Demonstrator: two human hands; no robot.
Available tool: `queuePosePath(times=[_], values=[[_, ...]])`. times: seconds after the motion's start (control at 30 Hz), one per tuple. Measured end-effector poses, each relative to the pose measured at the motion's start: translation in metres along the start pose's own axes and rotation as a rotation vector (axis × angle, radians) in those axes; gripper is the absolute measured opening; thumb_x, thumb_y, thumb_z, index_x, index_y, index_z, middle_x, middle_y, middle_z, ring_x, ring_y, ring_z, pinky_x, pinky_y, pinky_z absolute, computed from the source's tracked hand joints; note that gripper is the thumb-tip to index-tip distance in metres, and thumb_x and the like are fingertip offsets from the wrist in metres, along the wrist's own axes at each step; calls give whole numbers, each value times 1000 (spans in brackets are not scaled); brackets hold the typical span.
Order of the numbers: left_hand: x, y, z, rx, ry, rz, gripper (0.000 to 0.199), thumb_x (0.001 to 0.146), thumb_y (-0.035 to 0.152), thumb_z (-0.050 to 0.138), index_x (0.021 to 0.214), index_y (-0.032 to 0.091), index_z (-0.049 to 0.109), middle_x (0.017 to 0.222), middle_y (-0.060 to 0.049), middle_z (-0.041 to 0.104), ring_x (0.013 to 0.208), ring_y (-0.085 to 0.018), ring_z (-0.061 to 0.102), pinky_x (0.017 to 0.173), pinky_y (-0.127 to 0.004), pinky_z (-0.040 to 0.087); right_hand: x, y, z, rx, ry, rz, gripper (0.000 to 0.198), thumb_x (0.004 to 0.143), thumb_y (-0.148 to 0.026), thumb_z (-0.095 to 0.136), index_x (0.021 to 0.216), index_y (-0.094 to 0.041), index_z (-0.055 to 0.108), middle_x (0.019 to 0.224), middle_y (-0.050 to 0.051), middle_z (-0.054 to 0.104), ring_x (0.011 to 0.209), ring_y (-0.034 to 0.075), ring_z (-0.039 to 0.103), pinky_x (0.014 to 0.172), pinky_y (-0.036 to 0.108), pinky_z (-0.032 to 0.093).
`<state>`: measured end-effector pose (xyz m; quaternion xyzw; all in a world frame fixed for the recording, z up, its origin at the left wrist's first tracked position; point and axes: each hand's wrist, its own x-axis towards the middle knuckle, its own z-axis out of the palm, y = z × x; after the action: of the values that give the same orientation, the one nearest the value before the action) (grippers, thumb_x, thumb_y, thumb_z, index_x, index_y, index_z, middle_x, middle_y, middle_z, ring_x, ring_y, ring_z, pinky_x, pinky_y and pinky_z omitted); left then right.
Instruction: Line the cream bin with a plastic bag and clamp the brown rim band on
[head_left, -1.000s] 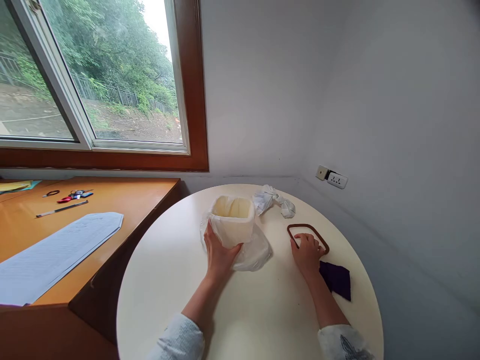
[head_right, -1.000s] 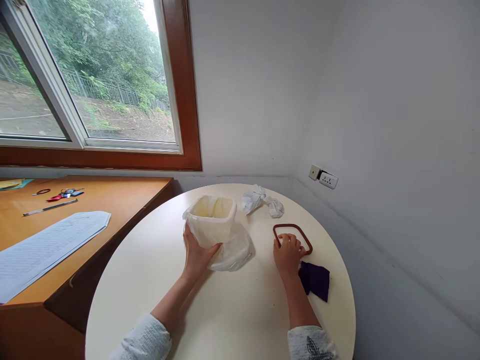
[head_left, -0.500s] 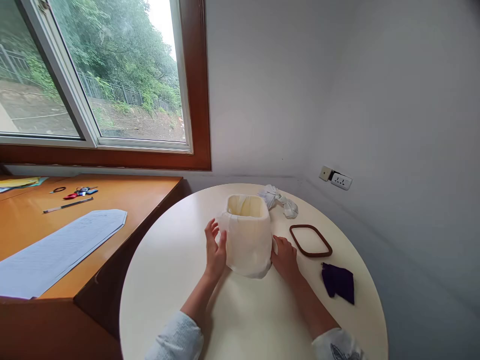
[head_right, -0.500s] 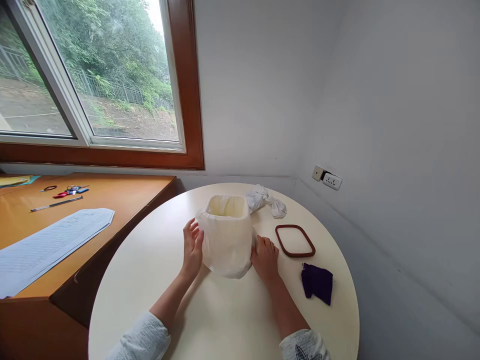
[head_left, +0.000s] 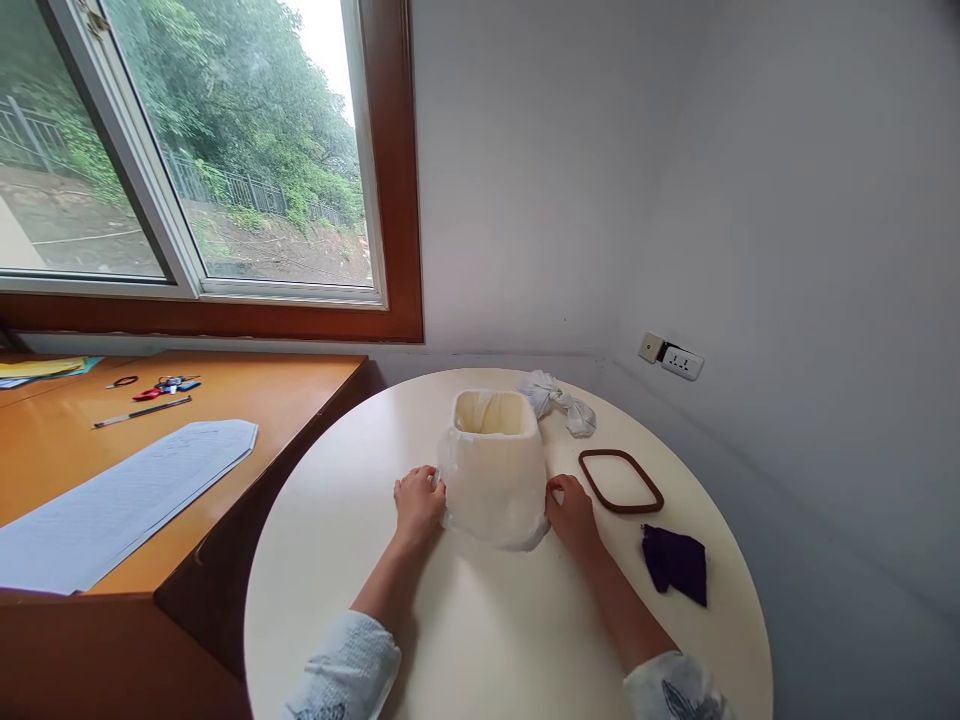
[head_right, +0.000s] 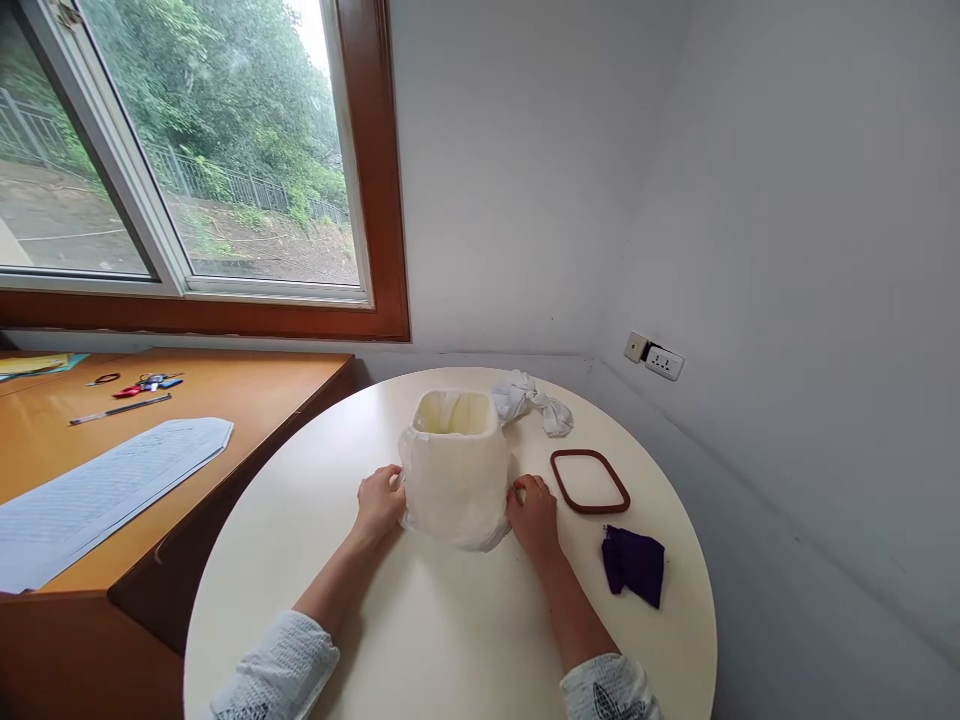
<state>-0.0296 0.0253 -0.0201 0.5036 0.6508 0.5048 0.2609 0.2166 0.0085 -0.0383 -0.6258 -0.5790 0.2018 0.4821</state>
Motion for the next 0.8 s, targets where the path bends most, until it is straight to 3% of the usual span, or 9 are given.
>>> queuePosePath(times=[0.1,0.23,0.37,0.5,0.63,0.8], values=[[2,5,-2,-171,-45,-35,5,61,22,55,64,21,58,66,-2,59,73,-22,56,78,-39,41,3,0,0,209,-13,87,14,70,-35,53,69,-21,53,70,0,60,70,19,56,66,32,41],[4,9,-4,-476,-49,-121,15,64,23,55,77,19,60,62,2,57,59,-14,53,57,-25,41,7,-1,1,517,-15,219,22,65,-40,60,73,-21,53,63,-1,61,61,17,57,56,29,43],[15,7,-14,-808,-51,-248,11,66,17,54,76,17,56,61,4,56,50,-8,52,48,-18,41,11,-3,-5,810,-51,312,23,63,-35,61,80,-21,55,77,4,67,73,19,63,61,31,50],[23,5,-32,-1081,-89,-341,7,70,11,50,73,17,54,60,2,58,51,-7,56,49,-16,46,16,-5,-16,999,-90,388,13,68,-29,56,79,-21,58,86,4,69,88,20,63,70,33,53],[21,10,-43,-1254,-144,-376,16,77,14,46,84,16,59,70,-1,65,67,-12,64,63,-22,53,15,-8,-22,1059,-172,464,15,74,-31,53,80,-20,62,80,4,70,78,21,66,65,34,54],[18,14,-43,-1308,-220,-408,24,80,18,46,99,14,61,75,-4,68,70,-17,66,65,-28,54,8,-11,-23,1013,-272,461,22,74,-34,58,89,-18,65,77,4,70,74,22,66,60,33,53]])
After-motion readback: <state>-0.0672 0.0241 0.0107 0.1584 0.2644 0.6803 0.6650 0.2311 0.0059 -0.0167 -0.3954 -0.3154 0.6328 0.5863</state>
